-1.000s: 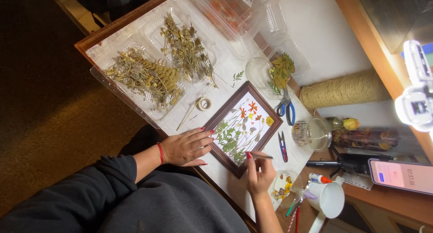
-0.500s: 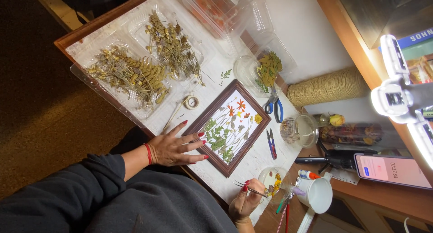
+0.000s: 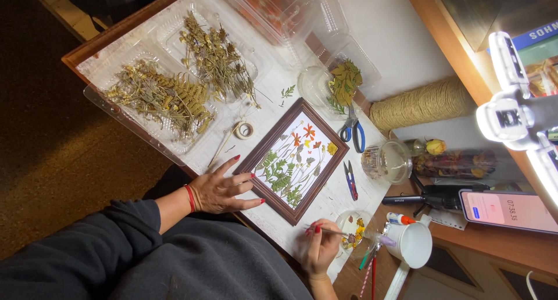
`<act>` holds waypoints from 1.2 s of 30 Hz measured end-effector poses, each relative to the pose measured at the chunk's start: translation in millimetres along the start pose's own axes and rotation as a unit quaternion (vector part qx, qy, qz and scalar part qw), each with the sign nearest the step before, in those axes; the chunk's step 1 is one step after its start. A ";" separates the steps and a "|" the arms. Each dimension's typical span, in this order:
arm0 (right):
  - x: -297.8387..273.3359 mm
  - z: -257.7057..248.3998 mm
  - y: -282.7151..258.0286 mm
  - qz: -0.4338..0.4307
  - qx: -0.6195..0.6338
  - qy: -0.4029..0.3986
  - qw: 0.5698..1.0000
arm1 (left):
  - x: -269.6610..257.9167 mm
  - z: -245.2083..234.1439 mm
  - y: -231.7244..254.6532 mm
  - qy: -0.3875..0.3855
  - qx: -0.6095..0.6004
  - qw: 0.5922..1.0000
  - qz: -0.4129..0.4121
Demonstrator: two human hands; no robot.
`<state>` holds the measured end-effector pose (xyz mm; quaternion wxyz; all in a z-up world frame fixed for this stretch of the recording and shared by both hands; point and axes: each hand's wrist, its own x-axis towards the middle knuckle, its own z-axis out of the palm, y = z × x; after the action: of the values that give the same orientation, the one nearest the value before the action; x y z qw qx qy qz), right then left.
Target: Arrange and place pressed flowers into a wooden frame using tweezers.
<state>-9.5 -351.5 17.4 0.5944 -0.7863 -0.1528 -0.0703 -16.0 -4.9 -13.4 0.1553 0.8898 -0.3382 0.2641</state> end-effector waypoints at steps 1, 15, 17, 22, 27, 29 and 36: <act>5.9 1.0 4.5 0.002 0.000 0.000 1.000 | 0.1 0.0 0.2 -0.001 -0.001 1.000 0.000; 145.3 63.2 -13.5 0.210 -0.043 -0.047 0.976 | 5.8 -4.8 -1.9 -0.026 -0.051 0.998 -0.024; 149.0 68.3 -11.5 0.223 -0.028 -0.055 0.973 | 4.3 -3.5 -2.2 -0.027 -0.047 0.998 -0.023; 153.1 74.5 -17.1 0.226 -0.067 -0.092 0.967 | 4.1 -3.2 -3.4 -0.028 -0.047 0.998 -0.021; 152.8 77.5 -17.4 0.239 -0.070 -0.097 0.964 | 1.4 1.5 -3.4 -0.032 -0.051 0.998 -0.014; 151.9 78.0 -14.9 0.235 -0.077 -0.095 0.964 | 2.6 0.2 -3.6 -0.034 -0.052 0.998 -0.014; 153.0 72.1 -10.6 0.270 -0.006 -0.092 0.958 | 2.9 -1.2 -3.7 -0.039 -0.048 0.998 -0.012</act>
<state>126.3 -255.9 51.3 0.5704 -0.8047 0.0118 0.1645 -12.0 -3.1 -11.2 0.1873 0.8950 -0.3456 0.2109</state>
